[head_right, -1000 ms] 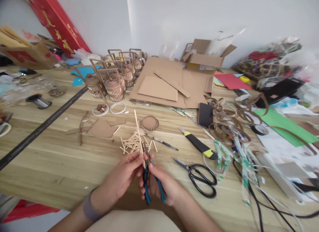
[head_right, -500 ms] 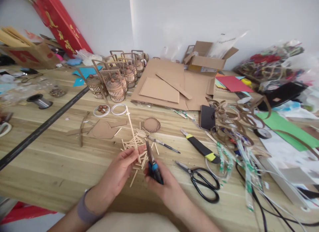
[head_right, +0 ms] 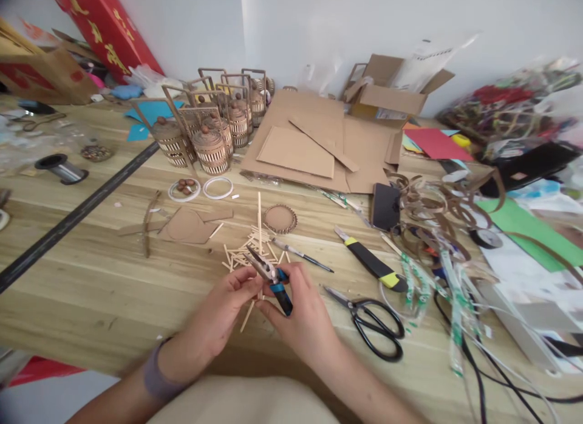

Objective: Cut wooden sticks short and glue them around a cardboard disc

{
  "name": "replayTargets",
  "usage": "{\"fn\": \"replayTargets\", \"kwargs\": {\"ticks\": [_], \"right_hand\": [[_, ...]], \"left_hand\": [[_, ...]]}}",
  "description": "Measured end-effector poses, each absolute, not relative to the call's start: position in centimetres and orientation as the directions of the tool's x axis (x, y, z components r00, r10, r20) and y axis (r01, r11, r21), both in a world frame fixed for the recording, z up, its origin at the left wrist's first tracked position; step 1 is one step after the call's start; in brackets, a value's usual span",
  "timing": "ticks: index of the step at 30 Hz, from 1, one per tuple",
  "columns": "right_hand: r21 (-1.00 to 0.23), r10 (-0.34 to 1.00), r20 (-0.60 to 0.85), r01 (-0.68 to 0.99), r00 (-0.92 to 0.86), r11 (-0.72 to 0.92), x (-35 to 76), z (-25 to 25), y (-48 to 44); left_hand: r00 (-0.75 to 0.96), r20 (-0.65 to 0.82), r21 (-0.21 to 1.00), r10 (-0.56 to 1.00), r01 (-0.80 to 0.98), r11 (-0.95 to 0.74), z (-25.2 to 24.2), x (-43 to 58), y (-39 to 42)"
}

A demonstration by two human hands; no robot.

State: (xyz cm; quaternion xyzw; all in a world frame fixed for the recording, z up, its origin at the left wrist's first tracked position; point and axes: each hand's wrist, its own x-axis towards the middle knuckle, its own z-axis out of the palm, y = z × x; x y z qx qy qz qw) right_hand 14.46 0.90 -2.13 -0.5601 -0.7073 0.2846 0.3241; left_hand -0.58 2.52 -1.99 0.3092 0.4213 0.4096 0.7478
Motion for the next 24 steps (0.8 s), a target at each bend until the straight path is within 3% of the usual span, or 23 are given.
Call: {"fn": "replayTargets", "kwargs": {"ticks": [4,8,12,16,24], "right_hand": [[-0.766,0.981,0.077,0.620,-0.177,0.171,14.6,-1.8,0.9],[-0.807,0.953,-0.203,0.589,-0.226,-0.032,16.0,-0.6,0.8],[-0.826,0.823,-0.465,0.494,-0.327,-0.271,19.0,1.1,0.7],[-0.731,0.640,-0.670,0.490,-0.377,-0.476,21.1,2.2,0.3],[-0.682,0.559,-0.729,0.497,-0.396,-0.536,19.8,2.6,0.8]], "left_hand": [[0.347,-0.401,0.788,0.848,-0.341,0.512,-2.2,-0.6,2.4],[0.351,-0.422,0.813,0.836,-0.262,0.520,-2.0,-1.1,2.5],[0.348,-0.454,0.856,0.820,-0.084,0.510,-1.6,-1.9,2.6],[0.412,-0.472,0.860,0.779,0.023,0.509,-1.4,-2.3,2.4],[0.550,-0.416,0.874,0.724,0.022,0.486,-1.6,-2.0,2.0]]}}
